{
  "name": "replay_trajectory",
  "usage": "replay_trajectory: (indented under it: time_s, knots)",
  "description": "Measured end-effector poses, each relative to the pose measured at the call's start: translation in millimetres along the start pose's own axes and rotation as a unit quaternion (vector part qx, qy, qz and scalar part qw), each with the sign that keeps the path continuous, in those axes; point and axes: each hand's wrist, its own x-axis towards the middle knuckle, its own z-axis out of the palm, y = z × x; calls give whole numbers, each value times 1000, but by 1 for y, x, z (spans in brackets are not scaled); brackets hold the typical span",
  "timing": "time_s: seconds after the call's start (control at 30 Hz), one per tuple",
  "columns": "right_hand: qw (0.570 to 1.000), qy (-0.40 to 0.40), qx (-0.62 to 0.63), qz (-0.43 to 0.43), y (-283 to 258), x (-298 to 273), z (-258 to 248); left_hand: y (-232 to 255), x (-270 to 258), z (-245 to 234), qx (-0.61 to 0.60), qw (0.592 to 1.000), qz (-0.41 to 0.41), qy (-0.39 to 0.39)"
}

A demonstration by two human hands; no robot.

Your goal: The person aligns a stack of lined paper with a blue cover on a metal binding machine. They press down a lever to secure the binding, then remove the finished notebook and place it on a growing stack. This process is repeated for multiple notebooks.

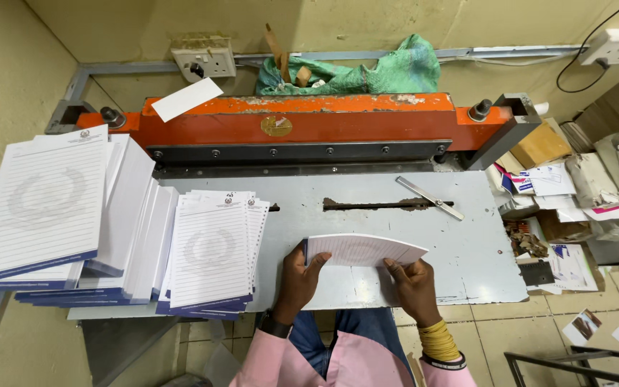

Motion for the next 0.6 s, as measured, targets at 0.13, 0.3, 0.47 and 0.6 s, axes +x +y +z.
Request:
replay_trajectory:
  time_s: [0.13, 0.3, 0.47, 0.6]
  knots:
    - [1000, -6, 9, 20, 35, -3, -17, 33, -7, -2, 9, 1000, -6, -11]
    - [995, -6, 36, 92, 25, 10, -31, -9, -19, -15, 22, 997, -57, -50]
    - [991, -39, 43, 118, -110, 13, 6, -20, -17, -14, 1, 982, -191, -2]
    - [989, -89, 46, 111, -96, 69, 10, 12, 18, -12, -10, 970, -241, 19]
